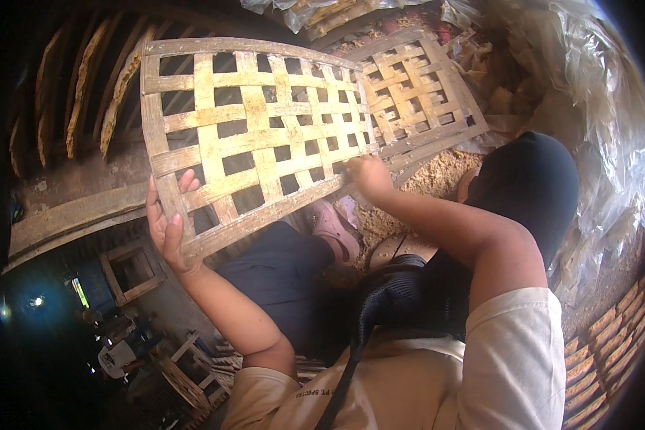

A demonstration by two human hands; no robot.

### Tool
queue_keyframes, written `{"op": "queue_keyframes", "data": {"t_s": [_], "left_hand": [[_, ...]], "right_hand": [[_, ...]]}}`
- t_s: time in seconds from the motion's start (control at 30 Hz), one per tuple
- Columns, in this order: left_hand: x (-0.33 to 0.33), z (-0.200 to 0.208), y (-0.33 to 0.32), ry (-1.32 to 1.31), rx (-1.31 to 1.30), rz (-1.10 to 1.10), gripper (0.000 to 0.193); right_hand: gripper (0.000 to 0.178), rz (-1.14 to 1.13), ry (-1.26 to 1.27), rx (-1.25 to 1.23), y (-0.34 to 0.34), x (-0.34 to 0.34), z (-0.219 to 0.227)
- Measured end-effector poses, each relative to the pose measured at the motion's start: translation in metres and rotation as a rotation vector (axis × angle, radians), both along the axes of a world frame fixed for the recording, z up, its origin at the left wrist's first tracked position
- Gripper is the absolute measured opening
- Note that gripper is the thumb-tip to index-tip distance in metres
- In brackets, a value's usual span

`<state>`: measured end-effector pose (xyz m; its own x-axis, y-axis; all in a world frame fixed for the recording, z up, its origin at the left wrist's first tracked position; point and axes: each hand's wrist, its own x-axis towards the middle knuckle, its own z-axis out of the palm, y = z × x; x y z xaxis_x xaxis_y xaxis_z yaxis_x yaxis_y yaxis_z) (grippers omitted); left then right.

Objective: The person sits on the floor and assembles a wooden lattice panel by hand, aligning and interlocking slats. The person then places the completed lattice into a plastic bag and sets it aside.

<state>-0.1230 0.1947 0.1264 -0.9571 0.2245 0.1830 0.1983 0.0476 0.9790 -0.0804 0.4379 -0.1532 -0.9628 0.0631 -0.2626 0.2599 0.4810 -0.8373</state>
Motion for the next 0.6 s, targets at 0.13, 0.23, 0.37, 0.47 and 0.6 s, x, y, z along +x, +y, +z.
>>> {"op": "queue_keyframes", "data": {"t_s": [0.13, 0.23, 0.37, 0.47, 0.6], "left_hand": [[-0.002, -0.003, 0.000, 0.002, -0.009, 0.024, 0.073], [0.000, -0.004, -0.002, 0.001, -0.011, 0.042, 0.073], [0.001, -0.003, -0.002, -0.002, -0.005, 0.052, 0.073], [0.000, -0.003, 0.000, -0.002, 0.007, 0.046, 0.073], [-0.001, -0.002, 0.000, -0.005, 0.019, 0.030, 0.073]], "right_hand": [[0.021, 0.086, 0.152, 0.196, -0.005, 0.007, 0.004], [0.018, 0.021, 0.078, 0.075, -0.014, 0.005, 0.034], [0.020, -0.033, -0.102, 0.024, -0.022, 0.000, 0.057], [0.022, -0.071, -0.117, -0.017, -0.018, -0.002, 0.045], [0.023, -0.028, 0.019, -0.040, -0.013, -0.004, 0.039]]}}
